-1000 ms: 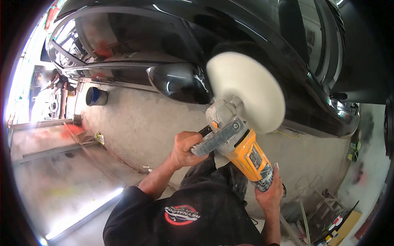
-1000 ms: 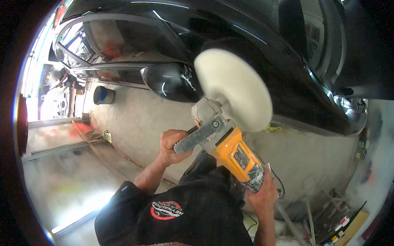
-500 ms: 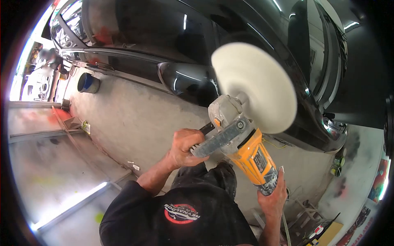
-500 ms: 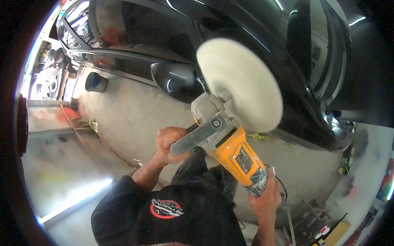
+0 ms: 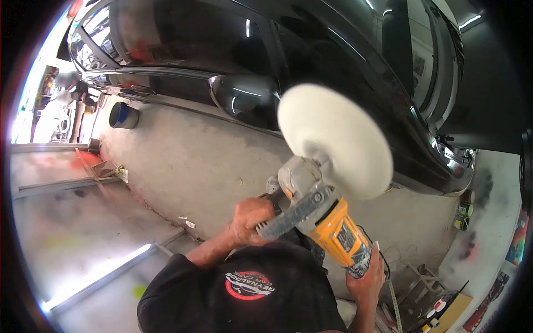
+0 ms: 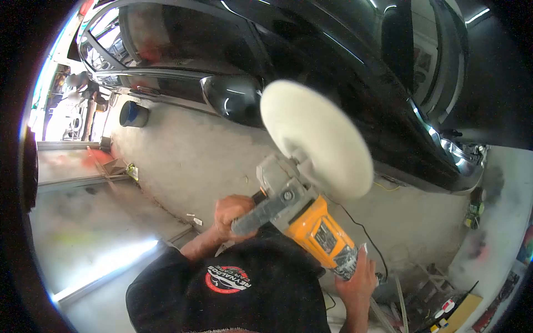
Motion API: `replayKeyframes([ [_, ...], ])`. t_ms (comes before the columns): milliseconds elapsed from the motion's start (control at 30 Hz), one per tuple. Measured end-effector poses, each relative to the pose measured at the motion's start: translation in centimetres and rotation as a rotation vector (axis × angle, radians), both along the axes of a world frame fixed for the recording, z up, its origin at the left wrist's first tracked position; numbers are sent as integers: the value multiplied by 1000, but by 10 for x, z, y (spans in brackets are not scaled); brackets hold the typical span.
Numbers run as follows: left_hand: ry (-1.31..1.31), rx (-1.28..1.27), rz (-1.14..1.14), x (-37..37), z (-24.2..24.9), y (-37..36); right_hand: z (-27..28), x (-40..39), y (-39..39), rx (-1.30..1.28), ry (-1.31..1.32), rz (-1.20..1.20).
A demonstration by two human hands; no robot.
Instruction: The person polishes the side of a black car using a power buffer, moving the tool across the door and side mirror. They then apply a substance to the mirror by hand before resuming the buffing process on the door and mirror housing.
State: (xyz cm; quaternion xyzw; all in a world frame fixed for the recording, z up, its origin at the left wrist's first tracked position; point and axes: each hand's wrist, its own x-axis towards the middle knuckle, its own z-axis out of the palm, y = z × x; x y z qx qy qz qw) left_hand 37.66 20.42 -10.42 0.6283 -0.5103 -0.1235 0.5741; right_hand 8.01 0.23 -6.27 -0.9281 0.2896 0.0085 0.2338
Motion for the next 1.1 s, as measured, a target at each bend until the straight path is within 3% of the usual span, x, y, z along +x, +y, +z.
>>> replayKeyframes([
  [133,81,79,-14,-43,1,-3,-30,-43,-5,134,33,-29],
  [367,57,564,140,-103,9,-23,-110,-80,-10,477,198,-62],
  [533,226,873,313,-115,15,-49,-153,-76,-5,664,286,-9],
  [667,270,1029,287,-105,41,-58,-169,-61,6,788,287,1],
  [867,34,932,163,-82,100,-51,-164,-32,8,910,3,91],
  [1000,293,877,60,-69,138,-34,-148,-16,4,951,-59,171],
  [1100,173,1158,200,-76,123,-13,-150,0,7,859,-104,254],
])
